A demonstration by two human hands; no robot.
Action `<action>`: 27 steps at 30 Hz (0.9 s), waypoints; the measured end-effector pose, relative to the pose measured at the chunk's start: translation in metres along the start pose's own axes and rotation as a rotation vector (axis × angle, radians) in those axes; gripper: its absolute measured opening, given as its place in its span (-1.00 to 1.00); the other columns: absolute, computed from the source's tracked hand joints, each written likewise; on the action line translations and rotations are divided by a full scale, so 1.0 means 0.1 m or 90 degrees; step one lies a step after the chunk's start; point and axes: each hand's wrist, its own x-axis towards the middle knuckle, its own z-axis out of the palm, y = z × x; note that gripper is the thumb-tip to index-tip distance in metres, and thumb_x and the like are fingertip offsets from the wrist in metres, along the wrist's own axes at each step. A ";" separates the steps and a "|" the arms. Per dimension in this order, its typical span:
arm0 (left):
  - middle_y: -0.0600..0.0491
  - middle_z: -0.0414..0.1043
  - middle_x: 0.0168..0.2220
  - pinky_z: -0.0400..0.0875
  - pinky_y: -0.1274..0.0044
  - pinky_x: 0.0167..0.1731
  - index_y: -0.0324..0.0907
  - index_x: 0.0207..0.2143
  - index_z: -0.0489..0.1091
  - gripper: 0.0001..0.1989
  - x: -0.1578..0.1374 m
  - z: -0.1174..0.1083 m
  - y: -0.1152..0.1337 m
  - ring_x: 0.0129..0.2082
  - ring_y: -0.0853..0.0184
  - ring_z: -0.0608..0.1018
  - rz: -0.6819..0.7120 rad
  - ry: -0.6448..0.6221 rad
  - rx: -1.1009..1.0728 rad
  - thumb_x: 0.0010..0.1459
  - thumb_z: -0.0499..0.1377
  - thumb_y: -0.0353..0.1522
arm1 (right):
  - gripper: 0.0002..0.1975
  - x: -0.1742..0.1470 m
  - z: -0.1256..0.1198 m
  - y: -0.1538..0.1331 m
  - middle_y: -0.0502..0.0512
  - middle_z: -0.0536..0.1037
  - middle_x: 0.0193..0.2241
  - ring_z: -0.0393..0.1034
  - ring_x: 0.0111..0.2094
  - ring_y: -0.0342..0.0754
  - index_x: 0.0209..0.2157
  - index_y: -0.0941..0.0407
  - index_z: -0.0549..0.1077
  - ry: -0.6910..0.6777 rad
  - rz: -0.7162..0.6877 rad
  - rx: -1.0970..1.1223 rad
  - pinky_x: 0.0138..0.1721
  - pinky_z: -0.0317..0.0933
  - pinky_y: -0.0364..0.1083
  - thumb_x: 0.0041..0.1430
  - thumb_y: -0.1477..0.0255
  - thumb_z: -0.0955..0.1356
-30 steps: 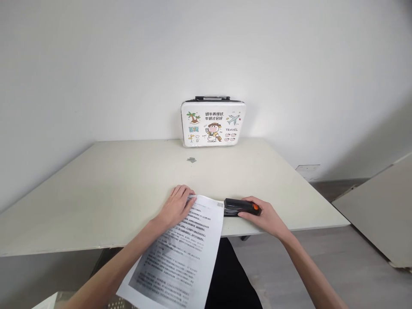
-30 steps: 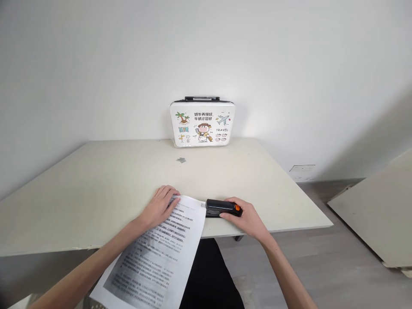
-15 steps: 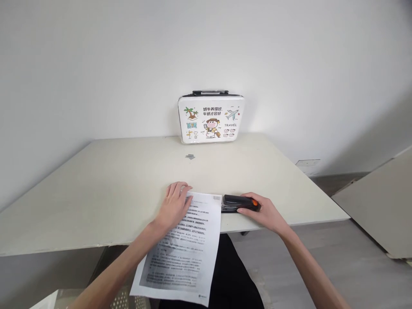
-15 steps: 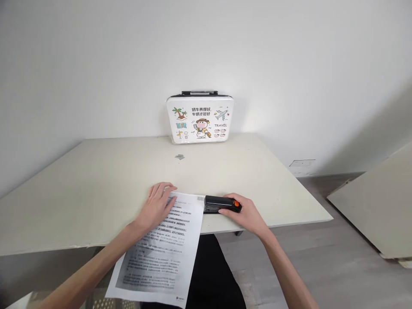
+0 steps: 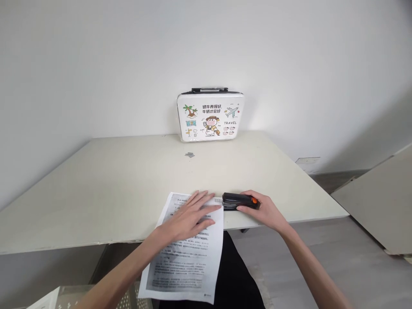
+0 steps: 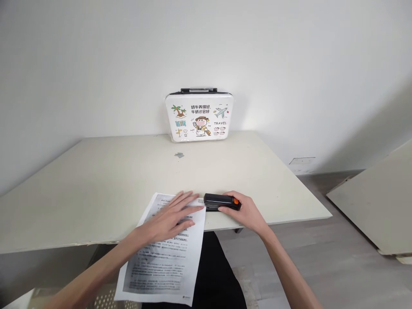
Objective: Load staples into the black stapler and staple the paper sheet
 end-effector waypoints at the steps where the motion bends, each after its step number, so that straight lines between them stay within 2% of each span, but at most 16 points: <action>1: 0.12 -0.23 0.55 -0.14 0.10 0.49 0.14 0.47 0.08 -0.46 0.00 0.02 0.03 0.54 0.13 -0.11 -0.004 0.001 0.007 0.52 -0.05 -0.08 | -0.61 -0.01 0.00 -0.01 0.05 0.65 -0.15 0.51 -0.13 0.07 -0.09 0.00 0.54 -0.002 0.003 -0.001 -0.05 0.39 -0.01 0.17 0.05 0.48; 4: 0.11 -0.36 0.56 -0.13 0.11 0.48 0.14 0.48 0.03 -0.44 0.03 0.09 0.14 0.53 0.10 -0.16 -0.010 0.010 0.029 0.52 -0.06 -0.07 | -0.61 -0.03 -0.03 -0.06 0.05 0.65 -0.11 0.52 -0.11 0.07 -0.07 -0.01 0.53 -0.016 0.017 -0.008 -0.02 0.38 0.00 0.20 0.05 0.46; 7: 0.13 -0.40 0.55 -0.11 0.11 0.48 0.18 0.49 -0.01 -0.44 0.07 0.14 0.21 0.53 0.09 -0.16 -0.005 0.036 0.047 0.52 -0.07 -0.06 | -0.59 -0.02 -0.07 -0.18 0.07 0.63 0.00 0.51 0.00 0.08 0.00 -0.03 0.50 -0.038 0.018 -0.001 0.04 0.37 0.01 0.26 0.02 0.42; 10: 0.13 -0.40 0.55 -0.09 0.10 0.48 0.19 0.49 -0.02 -0.43 0.10 0.19 0.24 0.53 0.08 -0.15 -0.010 0.052 0.056 0.52 -0.07 -0.05 | -0.58 0.07 -0.09 -0.35 0.10 0.59 0.10 0.48 0.11 0.09 0.02 -0.04 0.50 -0.020 0.031 0.016 0.12 0.33 0.03 0.37 -0.02 0.29; 14: 0.11 -0.38 0.55 -0.08 0.08 0.47 0.16 0.51 -0.05 -0.41 0.11 0.21 0.27 0.53 0.06 -0.18 -0.016 0.057 0.054 0.52 -0.08 -0.05 | -0.45 0.29 -0.03 -0.56 0.13 0.59 0.11 0.43 0.18 0.12 -0.02 -0.01 0.53 0.004 0.060 -0.042 0.22 0.25 0.06 0.46 -0.05 0.11; 21: 0.08 -0.42 0.56 -0.08 0.06 0.47 0.16 0.49 0.01 -0.44 0.12 0.20 0.34 0.53 0.04 -0.16 -0.024 0.056 0.043 0.52 -0.08 -0.06 | -0.31 0.57 0.15 -0.75 0.17 0.56 0.18 0.36 0.27 0.21 0.03 0.00 0.55 -0.091 0.061 -0.193 0.25 0.21 0.14 0.47 -0.08 -0.01; 24: 0.08 -0.41 0.56 -0.10 0.06 0.47 0.15 0.48 0.04 -0.45 0.13 0.21 0.35 0.53 0.03 -0.14 -0.019 0.061 0.039 0.52 -0.07 -0.07 | -0.26 0.60 0.18 -0.77 0.18 0.53 0.22 0.33 0.29 0.23 0.07 0.00 0.54 -0.118 0.074 -0.201 0.25 0.20 0.15 0.46 -0.11 -0.04; 27: 0.11 -0.44 0.56 -0.12 0.07 0.48 0.18 0.48 0.04 -0.46 0.14 0.22 0.36 0.53 0.02 -0.14 -0.011 0.074 0.038 0.52 -0.07 -0.07 | -0.26 0.61 0.20 -0.75 0.16 0.50 0.25 0.31 0.31 0.20 0.12 0.02 0.52 -0.126 0.051 -0.180 0.30 0.15 0.14 0.47 -0.09 -0.05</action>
